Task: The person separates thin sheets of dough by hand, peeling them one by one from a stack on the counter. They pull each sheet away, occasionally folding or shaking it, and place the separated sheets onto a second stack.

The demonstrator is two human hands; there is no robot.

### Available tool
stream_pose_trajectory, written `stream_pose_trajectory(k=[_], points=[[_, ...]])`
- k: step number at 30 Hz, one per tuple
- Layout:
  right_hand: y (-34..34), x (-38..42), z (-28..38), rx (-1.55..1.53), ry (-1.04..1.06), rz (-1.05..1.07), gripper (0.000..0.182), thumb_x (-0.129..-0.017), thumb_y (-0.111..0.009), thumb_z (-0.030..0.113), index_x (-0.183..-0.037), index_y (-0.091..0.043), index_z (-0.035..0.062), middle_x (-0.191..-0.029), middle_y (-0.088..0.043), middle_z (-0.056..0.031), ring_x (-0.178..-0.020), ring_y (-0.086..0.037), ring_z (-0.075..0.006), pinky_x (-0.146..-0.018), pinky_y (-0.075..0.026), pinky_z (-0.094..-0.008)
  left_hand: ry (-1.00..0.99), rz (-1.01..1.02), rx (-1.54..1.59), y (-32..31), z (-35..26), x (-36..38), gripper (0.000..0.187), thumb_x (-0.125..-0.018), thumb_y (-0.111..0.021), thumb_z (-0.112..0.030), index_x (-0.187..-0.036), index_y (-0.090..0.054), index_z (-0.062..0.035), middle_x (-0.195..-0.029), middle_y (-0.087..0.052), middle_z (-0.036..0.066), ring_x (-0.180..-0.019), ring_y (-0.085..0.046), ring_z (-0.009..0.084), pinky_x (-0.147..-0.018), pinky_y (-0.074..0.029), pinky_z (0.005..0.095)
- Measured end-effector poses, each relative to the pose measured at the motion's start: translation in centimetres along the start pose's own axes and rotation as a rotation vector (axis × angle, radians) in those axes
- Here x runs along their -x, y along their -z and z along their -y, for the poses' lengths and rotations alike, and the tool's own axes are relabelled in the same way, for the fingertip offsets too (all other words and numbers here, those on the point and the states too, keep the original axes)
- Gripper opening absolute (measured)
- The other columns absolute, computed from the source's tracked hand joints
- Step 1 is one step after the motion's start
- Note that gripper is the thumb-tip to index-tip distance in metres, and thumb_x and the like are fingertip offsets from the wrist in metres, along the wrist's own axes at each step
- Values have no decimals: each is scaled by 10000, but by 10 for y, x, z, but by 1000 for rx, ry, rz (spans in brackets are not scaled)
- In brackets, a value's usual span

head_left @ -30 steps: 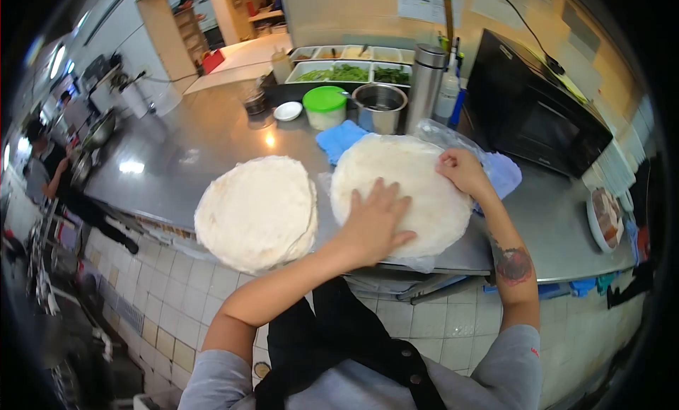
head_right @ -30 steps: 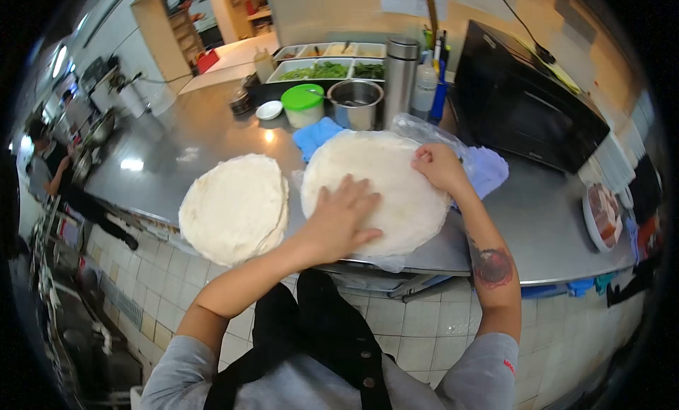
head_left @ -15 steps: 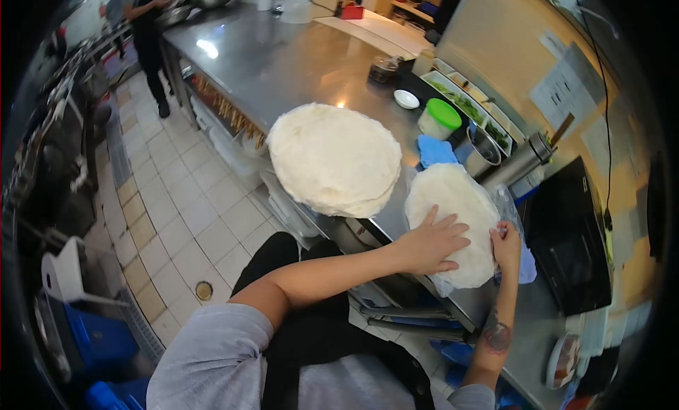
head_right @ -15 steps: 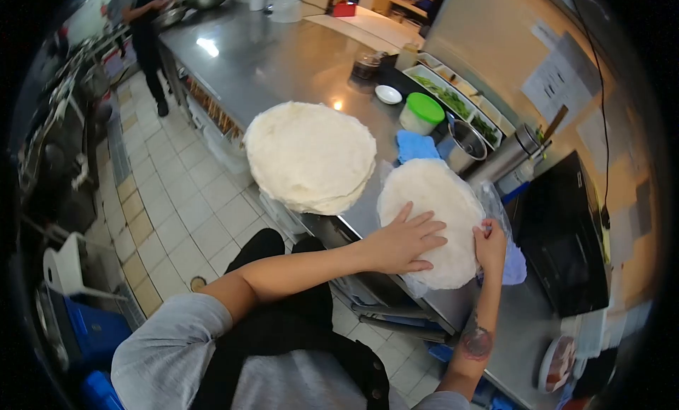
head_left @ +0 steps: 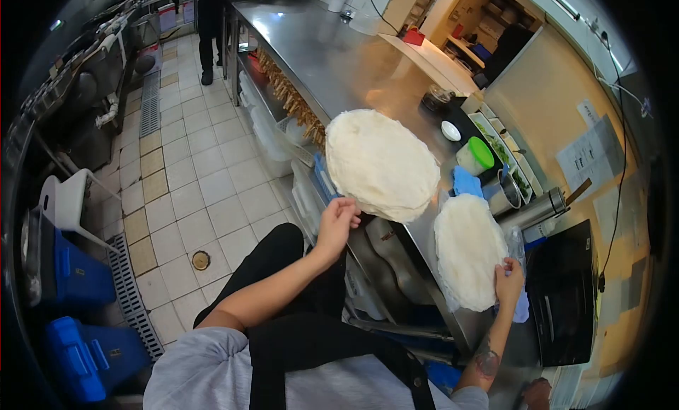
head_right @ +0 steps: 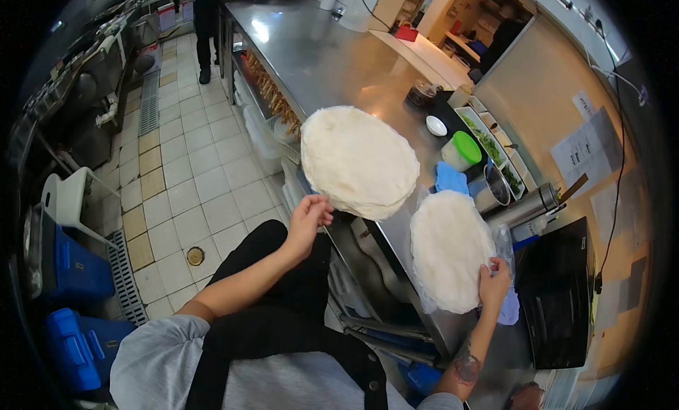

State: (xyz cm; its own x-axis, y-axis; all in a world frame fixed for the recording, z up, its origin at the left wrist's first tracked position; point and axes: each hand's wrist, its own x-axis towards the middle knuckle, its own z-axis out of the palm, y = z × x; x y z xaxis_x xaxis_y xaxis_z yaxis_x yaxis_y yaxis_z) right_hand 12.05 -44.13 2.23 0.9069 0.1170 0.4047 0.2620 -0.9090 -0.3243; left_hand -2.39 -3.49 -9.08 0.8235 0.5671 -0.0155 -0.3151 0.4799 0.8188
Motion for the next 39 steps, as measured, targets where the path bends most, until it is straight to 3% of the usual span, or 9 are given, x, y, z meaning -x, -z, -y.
stream_pose_trajectory(k=[5, 11, 15, 17, 23, 26, 32, 35, 39], points=[[12, 8, 44, 7, 131, -219, 279, -752, -688, 75, -1014, -611, 16, -990, -579, -137, -883, -583, -284, -732, -485, -377, 391, 108, 258, 16, -23, -31, 188, -926, -532, -143, -1070, -520, -22, -906, -613, 80, -784, -594, 142, -719, -491, 259], [5, 43, 205, -281, 374, -125, 253, -757, -654, 27, -1008, -621, 34, -1032, -580, -125, -970, -574, -288, -805, -470, -373, 84, 46, 140, 10, -37, -38, 194, -923, -522, -136, -1091, -500, -41, -978, -608, 75, -827, -604, 149, -747, -500, 268], [-45, 49, 286, -343, 748, 35, 344, -701, -771, 141, -1003, -635, 50, -1095, -582, -133, -1016, -573, -301, -840, -470, -383, 108, 119, 178, 7, -66, -36, 198, -930, -511, -116, -1115, -491, -49, -1003, -593, 61, -886, -605, 147, -773, -499, 273], [-68, 42, 317, -435, 764, 78, 385, -688, -801, 193, -1007, -636, 52, -1029, -607, -136, -946, -599, -292, -804, -485, -373, 112, 167, 158, 8, -76, -37, 195, -937, -503, -108, -1123, -486, -52, -1003, -589, 54, -898, -607, 147, -790, -502, 277], [-124, 9, 335, -589, 316, 384, 191, -790, -733, 162, -893, -685, 8, -737, -666, -93, -677, -629, -155, -633, -492, -276, 154, 295, 84, 20, -66, -63, 196, -951, -522, -129, -1131, -490, -59, -1002, -599, 55, -900, -625, 157, -814, -526, 302], [-132, -5, 317, -873, 218, 494, 140, -831, -688, 120, -876, -692, -12, -727, -659, -19, -670, -567, -67, -628, -464, -232, 177, 258, 94, 17, -62, -69, 211, -946, -550, -148, -1131, -500, -59, -999, -601, 54, -932, -622, 160, -806, -530, 323], [-134, -3, 310, -852, 337, 488, 160, -826, -702, 147, -862, -692, -9, -695, -640, -4, -650, -546, -55, -587, -443, -230, 89, 268, 10, 7, -60, -71, 280, -923, -592, -145, -1166, -497, -43, -1111, -603, 77, -961, -605, 148, -759, -536, 298], [-126, 2, 313, -955, 229, 487, 161, -808, -721, 156, -843, -693, 2, -682, -637, -4, -641, -539, -44, -581, -441, -231, 115, 242, 31, 1, -66, -69, 272, -925, -591, -144, -1163, -503, -44, -1127, -600, 78, -953, -606, 139, -731, -536, 288], [-121, 1, 315, -884, 304, 453, 169, -781, -749, 184, -816, -698, 26, -678, -641, 0, -624, -536, -51, -581, -442, -234, 158, 242, 0, -3, -78, -73, 260, -939, -573, -228, -1100, -537, -27, -1017, -634, 74, -864, -624, 135, -686, -546, 296]])
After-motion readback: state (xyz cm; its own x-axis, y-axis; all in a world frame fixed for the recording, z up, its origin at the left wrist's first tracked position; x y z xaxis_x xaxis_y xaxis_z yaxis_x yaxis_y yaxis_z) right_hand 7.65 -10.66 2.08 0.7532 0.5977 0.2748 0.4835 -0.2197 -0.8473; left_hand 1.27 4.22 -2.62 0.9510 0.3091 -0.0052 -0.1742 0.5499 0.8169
